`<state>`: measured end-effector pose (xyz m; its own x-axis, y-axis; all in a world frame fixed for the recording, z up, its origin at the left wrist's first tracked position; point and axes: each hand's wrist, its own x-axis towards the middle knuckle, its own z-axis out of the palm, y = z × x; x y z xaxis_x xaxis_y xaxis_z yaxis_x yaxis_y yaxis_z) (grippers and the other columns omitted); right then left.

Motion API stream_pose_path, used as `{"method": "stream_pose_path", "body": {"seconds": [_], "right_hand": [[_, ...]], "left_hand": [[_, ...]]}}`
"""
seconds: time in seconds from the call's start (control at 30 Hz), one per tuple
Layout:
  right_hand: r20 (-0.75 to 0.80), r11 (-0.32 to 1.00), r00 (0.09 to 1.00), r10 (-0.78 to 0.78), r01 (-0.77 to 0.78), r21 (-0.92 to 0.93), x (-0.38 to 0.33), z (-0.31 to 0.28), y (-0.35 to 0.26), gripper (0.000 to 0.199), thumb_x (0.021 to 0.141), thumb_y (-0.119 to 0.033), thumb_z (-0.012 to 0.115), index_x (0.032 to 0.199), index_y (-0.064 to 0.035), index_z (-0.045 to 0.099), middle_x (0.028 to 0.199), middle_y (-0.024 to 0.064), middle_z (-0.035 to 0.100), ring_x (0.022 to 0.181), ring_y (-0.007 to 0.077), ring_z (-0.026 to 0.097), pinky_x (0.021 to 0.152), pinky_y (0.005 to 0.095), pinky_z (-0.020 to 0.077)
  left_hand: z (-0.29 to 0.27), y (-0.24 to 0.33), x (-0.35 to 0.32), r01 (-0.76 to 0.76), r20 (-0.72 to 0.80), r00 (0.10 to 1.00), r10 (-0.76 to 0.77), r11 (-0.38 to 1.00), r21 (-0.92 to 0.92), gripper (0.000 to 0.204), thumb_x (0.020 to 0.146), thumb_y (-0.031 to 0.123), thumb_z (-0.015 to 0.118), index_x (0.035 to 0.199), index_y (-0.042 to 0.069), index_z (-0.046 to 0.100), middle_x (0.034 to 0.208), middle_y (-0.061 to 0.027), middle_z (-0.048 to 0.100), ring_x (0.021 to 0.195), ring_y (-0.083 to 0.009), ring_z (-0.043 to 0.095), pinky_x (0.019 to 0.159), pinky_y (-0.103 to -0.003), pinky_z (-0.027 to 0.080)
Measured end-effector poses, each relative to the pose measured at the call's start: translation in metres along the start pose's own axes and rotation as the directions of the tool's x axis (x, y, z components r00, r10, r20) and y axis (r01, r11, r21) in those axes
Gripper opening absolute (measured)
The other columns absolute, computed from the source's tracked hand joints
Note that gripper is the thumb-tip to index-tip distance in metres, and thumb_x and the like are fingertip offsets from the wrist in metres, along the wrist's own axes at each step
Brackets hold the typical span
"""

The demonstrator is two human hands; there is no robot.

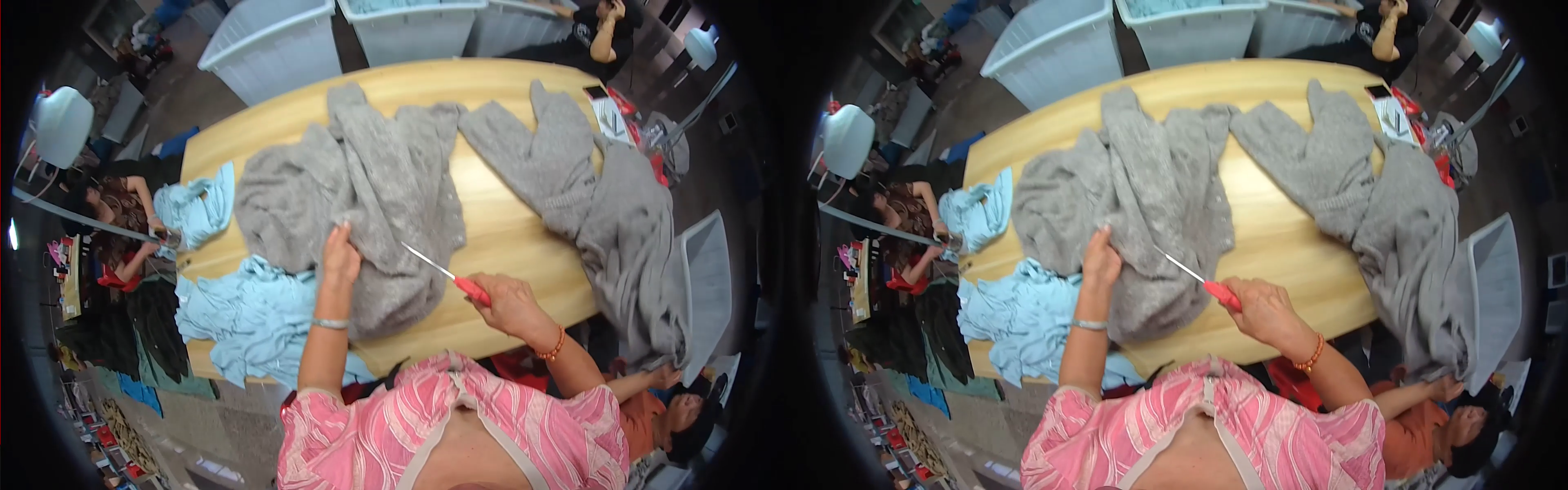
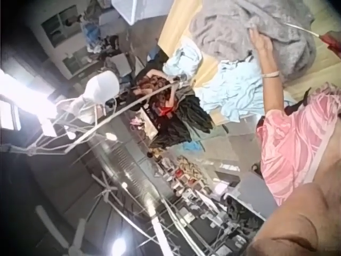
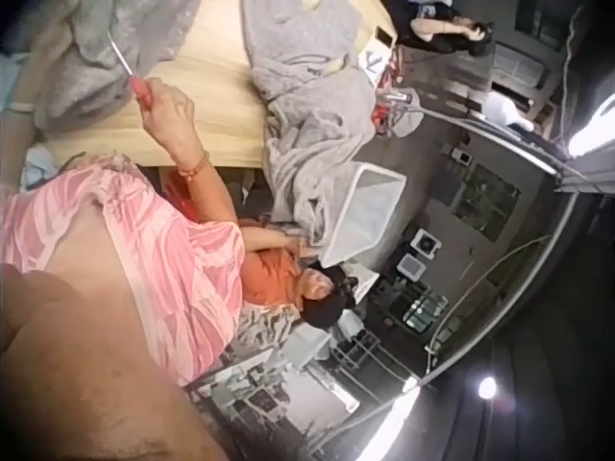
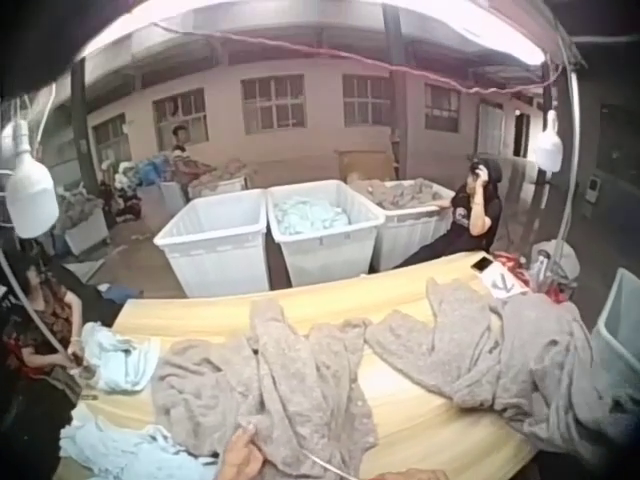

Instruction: Trimming loose threads from grey sweaters using scissors on a factory work table.

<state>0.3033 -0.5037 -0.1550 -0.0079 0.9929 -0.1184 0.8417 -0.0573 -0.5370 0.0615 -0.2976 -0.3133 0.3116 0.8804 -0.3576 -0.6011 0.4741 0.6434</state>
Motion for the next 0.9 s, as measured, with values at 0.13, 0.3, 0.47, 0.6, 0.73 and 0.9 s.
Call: {"method": "stream_pose_path", "body": {"seconds": [0.13, 0.3, 0.47, 0.6, 0.73, 0.9], "right_hand": [[0.076, 0.999, 0.996, 0.049, -0.047, -0.025, 0.013, 0.008, -0.003, 0.023, 0.085, -0.025, 0.063, 0.102, -0.0101, 0.059, 0.077, 0.0162, 0.064, 0.074, 0.0375, 0.062, 0.066, 0.0458, 0.0477], [0.05, 0.997, 0.999, 0.016, -0.012, -0.079, 0.037, 0.016, -0.02, 0.021, 0.085, -0.027, 0.061, 0.091, -0.0072, 0.057, 0.072, 0.0186, 0.063, 0.073, 0.0395, 0.062, 0.066, 0.0493, 0.0469], [0.113, 0.994, 0.993, 0.016, -0.004, -0.105, 0.054, 0.01, -0.026, 0.021, 0.084, -0.027, 0.062, 0.091, -0.0072, 0.058, 0.073, 0.0187, 0.063, 0.073, 0.0402, 0.062, 0.066, 0.0494, 0.0469], [0.094, 0.99, 0.993, 0.066, -0.054, -0.128, 0.058, 0.013, -0.022, 0.021, 0.084, -0.026, 0.062, 0.093, -0.0069, 0.058, 0.072, 0.0186, 0.063, 0.073, 0.0401, 0.062, 0.066, 0.0488, 0.0474], [0.221, 0.996, 0.975, -0.011, 0.03, -0.083, 0.051, 0.018, -0.026, 0.023, 0.085, -0.027, 0.062, 0.095, -0.0067, 0.058, 0.071, 0.0181, 0.063, 0.072, 0.0398, 0.063, 0.066, 0.048, 0.0477], [0.26, 0.995, 0.966, 0.007, 0.021, -0.101, 0.034, 0.015, -0.024, 0.023, 0.086, -0.028, 0.061, 0.097, -0.0082, 0.059, 0.071, 0.0174, 0.063, 0.072, 0.0379, 0.063, 0.067, 0.0471, 0.0477]], "left_hand": [[0.012, -0.011, -0.006, -0.038, -0.117, 0.992, 0.05, 0.994, 0.102, 0.025, 0.094, 0.013, 0.054, 0.114, -0.001, 0.056, 0.11, -0.0074, 0.062, 0.099, -0.0192, 0.059, 0.085, -0.034, 0.049], [0.012, -0.019, -0.006, -0.254, 0.033, 0.961, 0.273, 0.833, 0.493, 0.012, 0.091, 0.01, 0.059, 0.083, 0.002, 0.063, 0.078, 0.0071, 0.054, 0.066, -0.0041, 0.043, 0.059, -0.021, 0.036], [0.012, -0.008, -0.009, -0.285, 0.113, 0.958, 0.263, 0.836, 0.469, 0.009, 0.091, 0.005, 0.057, 0.092, -0.001, 0.063, 0.085, 0.0018, 0.06, 0.074, -0.0058, 0.051, 0.066, -0.02, 0.041], [0.009, -0.012, -0.013, -0.281, 0.175, 0.958, 0.227, 0.864, 0.417, 0.015, 0.092, 0.004, 0.055, 0.103, -0.003, 0.062, 0.096, -0.0053, 0.065, 0.08, -0.0099, 0.059, 0.077, -0.024, 0.049], [-0.002, -0.018, -0.01, -0.245, 0.201, 0.962, 0.187, 0.915, 0.321, 0.016, 0.092, 0.006, 0.055, 0.105, -0.002, 0.061, 0.099, -0.0078, 0.065, 0.08, -0.0123, 0.06, 0.081, -0.03, 0.052], [-0.01, -0.004, -0.019, -0.095, 0.184, 0.982, 0.051, 0.967, 0.235, 0.014, 0.092, 0.006, 0.055, 0.103, -0.001, 0.062, 0.096, -0.0091, 0.067, 0.081, -0.0167, 0.064, 0.076, -0.032, 0.054]]}}
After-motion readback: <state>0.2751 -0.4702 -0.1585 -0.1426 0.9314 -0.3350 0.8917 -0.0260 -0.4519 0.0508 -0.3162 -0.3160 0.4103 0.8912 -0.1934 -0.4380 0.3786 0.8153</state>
